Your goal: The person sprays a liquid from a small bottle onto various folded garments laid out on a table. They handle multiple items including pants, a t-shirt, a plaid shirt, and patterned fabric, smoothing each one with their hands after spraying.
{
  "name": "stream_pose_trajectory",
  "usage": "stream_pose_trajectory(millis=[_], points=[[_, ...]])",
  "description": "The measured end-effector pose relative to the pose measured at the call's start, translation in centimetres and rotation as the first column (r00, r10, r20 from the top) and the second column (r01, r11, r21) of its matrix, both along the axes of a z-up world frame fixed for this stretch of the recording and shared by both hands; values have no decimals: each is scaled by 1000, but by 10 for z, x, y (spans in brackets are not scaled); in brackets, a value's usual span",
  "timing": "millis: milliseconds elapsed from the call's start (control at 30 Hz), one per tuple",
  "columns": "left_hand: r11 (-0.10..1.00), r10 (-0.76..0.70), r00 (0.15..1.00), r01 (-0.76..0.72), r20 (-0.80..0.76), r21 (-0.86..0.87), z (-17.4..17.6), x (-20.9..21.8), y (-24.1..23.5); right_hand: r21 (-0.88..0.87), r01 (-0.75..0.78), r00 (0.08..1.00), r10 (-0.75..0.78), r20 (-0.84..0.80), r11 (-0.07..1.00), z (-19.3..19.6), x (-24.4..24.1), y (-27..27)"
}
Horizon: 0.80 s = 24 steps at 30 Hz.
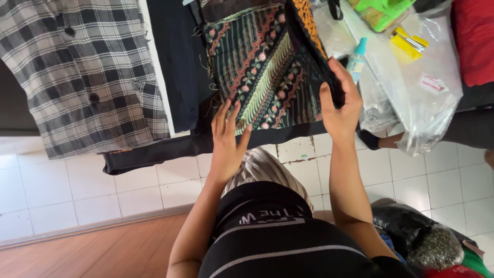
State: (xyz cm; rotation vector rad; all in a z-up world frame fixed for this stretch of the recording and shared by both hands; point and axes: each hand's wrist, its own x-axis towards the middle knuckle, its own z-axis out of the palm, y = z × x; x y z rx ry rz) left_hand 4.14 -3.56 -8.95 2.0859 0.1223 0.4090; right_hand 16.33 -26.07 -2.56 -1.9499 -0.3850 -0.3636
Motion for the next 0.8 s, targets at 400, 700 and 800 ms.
stream_pose_trajectory(millis=[400, 700, 800], points=[[998, -49, 998, 48, -45, -28, -4, -4, -5, -494, 131, 947, 39, 319, 859, -13, 94, -12], [998, 21, 999, -24, -50, -56, -14, -28, 8, -530, 158, 968, -26, 249, 833, -65, 65, -9], [974, 55, 994, -75, -99, -214, -20, -28, 10, -288, 123, 992, -121, 27, 950, -59, 7, -7]])
